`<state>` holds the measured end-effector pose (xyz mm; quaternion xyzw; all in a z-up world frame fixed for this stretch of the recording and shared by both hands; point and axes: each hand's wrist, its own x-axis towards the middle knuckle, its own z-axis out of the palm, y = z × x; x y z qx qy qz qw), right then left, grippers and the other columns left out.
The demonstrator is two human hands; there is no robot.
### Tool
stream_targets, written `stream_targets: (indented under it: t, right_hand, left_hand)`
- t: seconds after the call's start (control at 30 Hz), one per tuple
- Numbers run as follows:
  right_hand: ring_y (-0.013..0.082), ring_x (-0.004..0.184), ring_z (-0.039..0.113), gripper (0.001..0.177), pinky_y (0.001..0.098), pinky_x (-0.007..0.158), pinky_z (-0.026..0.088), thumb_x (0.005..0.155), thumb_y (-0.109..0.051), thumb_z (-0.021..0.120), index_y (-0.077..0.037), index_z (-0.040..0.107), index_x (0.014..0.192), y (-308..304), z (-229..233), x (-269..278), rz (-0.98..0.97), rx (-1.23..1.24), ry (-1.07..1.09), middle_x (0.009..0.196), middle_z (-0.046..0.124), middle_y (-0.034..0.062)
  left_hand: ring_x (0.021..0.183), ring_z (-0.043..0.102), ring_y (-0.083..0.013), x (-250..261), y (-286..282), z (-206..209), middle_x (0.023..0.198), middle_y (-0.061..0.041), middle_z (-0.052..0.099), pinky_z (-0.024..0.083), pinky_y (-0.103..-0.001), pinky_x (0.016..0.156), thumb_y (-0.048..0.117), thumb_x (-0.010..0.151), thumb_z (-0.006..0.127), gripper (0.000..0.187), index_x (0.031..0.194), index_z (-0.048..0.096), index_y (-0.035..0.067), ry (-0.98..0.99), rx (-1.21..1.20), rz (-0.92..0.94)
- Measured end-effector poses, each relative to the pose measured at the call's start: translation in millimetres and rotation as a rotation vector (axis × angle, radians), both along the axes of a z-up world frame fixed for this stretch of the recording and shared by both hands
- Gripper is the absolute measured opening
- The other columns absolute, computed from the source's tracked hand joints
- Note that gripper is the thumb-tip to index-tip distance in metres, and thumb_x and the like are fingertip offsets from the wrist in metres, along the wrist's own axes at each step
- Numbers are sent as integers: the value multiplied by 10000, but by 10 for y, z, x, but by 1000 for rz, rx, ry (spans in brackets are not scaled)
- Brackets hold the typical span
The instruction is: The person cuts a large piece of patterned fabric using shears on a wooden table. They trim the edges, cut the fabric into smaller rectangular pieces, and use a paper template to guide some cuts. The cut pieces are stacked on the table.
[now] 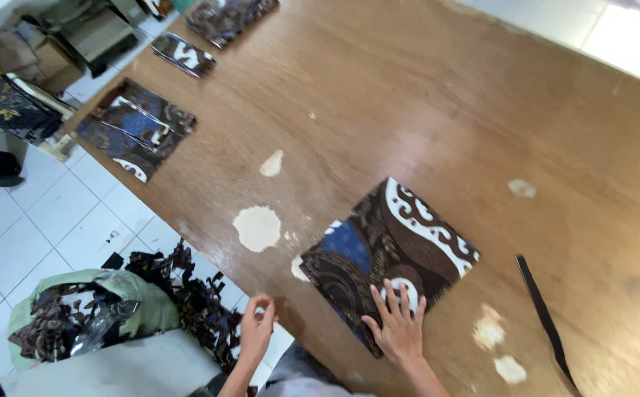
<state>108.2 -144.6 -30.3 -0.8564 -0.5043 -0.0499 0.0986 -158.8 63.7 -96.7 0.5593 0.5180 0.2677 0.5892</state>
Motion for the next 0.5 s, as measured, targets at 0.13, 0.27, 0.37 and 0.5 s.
stream_targets:
  t: [0.13,0.27,0.37,0.5]
  right_hand:
    - [355,1514,193,772,743,1139,85,876,-700,452,-352,310,1550,333,-176,252,-332,-210,48,1661,238,26]
    - [401,1549,91,764,779,1111,13,943,-729,333,-344,261,1599,955,-264,918,-669,-123,74,1693,156,77]
    - [387,1555,54,790,804,1121,-30,946,-745,289,-338,218,1619,1202,-284,1374,-895,-53,222,1727,90,59]
    - [429,1549,-43,817,806,1084,-63,924,-759,286,-333,182,1613,1461,-442,1657,-1073,1,278,1716,35,53]
  left_hand:
    - [760,655,-148,-97,381,38,1002,-41,709,538,-290,677,137,931,670,229,1148,649,66,121,148,59]
    - [907,683,-211,132,1356,94,1064,-89,692,541,-341,825,156,954,654,221,1160,681,82,154,339,-43]
    - [1106,616,-316,372,2379,143,1193,-102,684,494,-426,935,163,931,653,293,1217,661,96,259,650,-176]
    - [1339,479,-345,727,3624,97,1427,-114,560,365,-493,1119,317,962,613,428,1361,601,161,446,893,-275]
